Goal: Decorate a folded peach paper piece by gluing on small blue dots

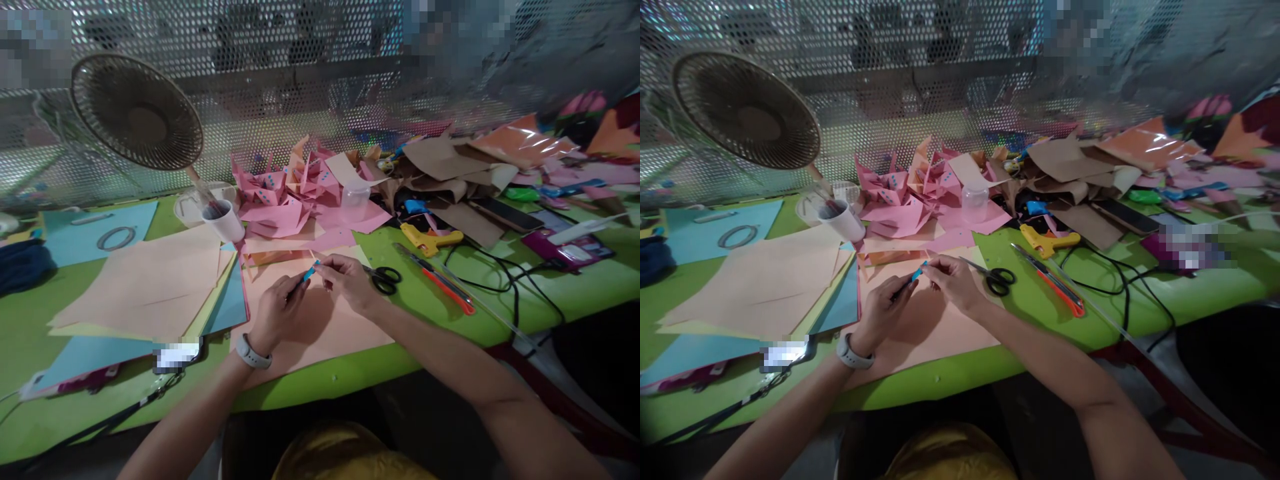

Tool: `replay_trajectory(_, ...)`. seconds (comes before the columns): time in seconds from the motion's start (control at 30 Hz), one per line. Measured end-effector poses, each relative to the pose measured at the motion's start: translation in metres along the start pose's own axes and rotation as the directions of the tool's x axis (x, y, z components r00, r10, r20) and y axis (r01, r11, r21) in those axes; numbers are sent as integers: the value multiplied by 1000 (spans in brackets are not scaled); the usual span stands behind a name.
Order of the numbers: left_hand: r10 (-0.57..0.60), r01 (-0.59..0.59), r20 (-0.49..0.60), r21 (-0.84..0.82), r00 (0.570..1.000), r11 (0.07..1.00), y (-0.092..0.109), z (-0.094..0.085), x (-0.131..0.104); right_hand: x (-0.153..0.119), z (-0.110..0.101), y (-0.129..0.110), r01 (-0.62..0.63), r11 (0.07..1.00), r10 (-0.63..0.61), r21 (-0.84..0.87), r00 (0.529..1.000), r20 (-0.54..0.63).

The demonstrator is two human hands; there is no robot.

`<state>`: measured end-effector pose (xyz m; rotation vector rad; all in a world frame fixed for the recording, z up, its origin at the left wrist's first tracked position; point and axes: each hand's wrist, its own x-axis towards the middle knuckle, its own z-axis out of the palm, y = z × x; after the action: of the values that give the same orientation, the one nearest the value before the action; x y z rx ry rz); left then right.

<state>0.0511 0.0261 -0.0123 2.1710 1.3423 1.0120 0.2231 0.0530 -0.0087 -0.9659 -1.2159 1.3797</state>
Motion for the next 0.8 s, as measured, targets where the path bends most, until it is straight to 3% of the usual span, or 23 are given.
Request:
replay_trajectory(0.53,26,-30,-54,-72,998,997,-1,0,0,-1,0,1,-3,1000,3,31,1000,-20)
replay_trajectory(0.8,-183,182,22,-268,983,946,-2,1,-2,-2,-1,-4,-18,999,20,29,999,-44)
